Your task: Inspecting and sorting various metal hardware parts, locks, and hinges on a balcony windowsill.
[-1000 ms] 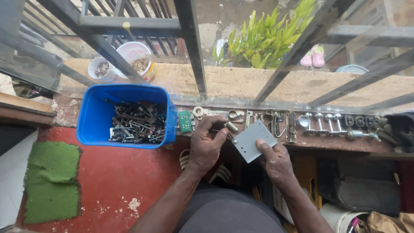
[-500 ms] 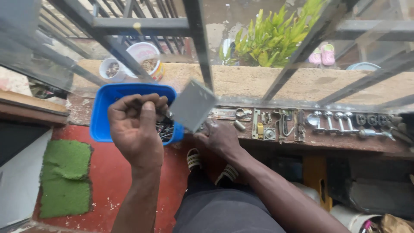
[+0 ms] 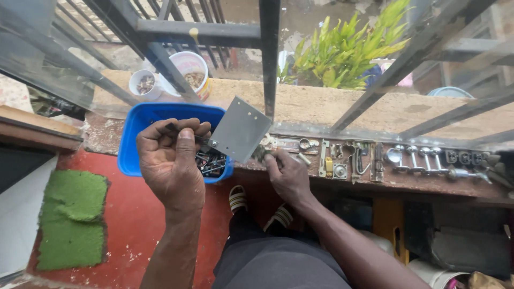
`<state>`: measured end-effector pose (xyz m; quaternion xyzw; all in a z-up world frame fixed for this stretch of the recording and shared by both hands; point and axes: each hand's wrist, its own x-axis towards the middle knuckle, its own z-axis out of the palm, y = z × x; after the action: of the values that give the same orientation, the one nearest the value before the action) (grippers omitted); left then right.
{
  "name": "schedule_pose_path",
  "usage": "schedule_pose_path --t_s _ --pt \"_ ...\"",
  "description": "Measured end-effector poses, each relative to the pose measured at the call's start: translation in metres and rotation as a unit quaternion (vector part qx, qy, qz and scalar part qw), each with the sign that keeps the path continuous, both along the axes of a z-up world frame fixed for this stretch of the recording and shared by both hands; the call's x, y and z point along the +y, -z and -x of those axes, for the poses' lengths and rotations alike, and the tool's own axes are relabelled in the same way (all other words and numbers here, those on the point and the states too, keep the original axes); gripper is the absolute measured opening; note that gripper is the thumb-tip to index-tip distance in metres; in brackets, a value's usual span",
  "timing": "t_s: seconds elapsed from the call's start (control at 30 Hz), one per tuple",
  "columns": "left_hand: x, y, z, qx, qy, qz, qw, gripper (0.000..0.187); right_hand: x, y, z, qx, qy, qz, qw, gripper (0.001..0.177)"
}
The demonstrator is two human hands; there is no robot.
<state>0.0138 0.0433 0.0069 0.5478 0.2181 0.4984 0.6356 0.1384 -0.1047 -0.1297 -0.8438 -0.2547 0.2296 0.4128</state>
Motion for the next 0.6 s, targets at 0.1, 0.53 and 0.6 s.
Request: schedule_pose_path --t_s 0.1,0.53,0.6 --pt "-0.004 -0.005 -0.007 -0.014 0.025 0.016 0.999 0.022 -0.016 0.038 0.0 0.025 0.032 -0.07 0.997 0.031" --pt "-0.008 -0.006 -0.015 -0.04 0.061 0.013 0.997 0.022 -0.006 -0.003 0.006 -0.211 -0.108 0.128 0.963 0.048" --pt "-0.01 -0.008 -0.011 -0.007 0.052 0.015 0.999 0.022 -0.015 0.031 0.005 -0.304 -0.09 -0.032 0.948 0.048"
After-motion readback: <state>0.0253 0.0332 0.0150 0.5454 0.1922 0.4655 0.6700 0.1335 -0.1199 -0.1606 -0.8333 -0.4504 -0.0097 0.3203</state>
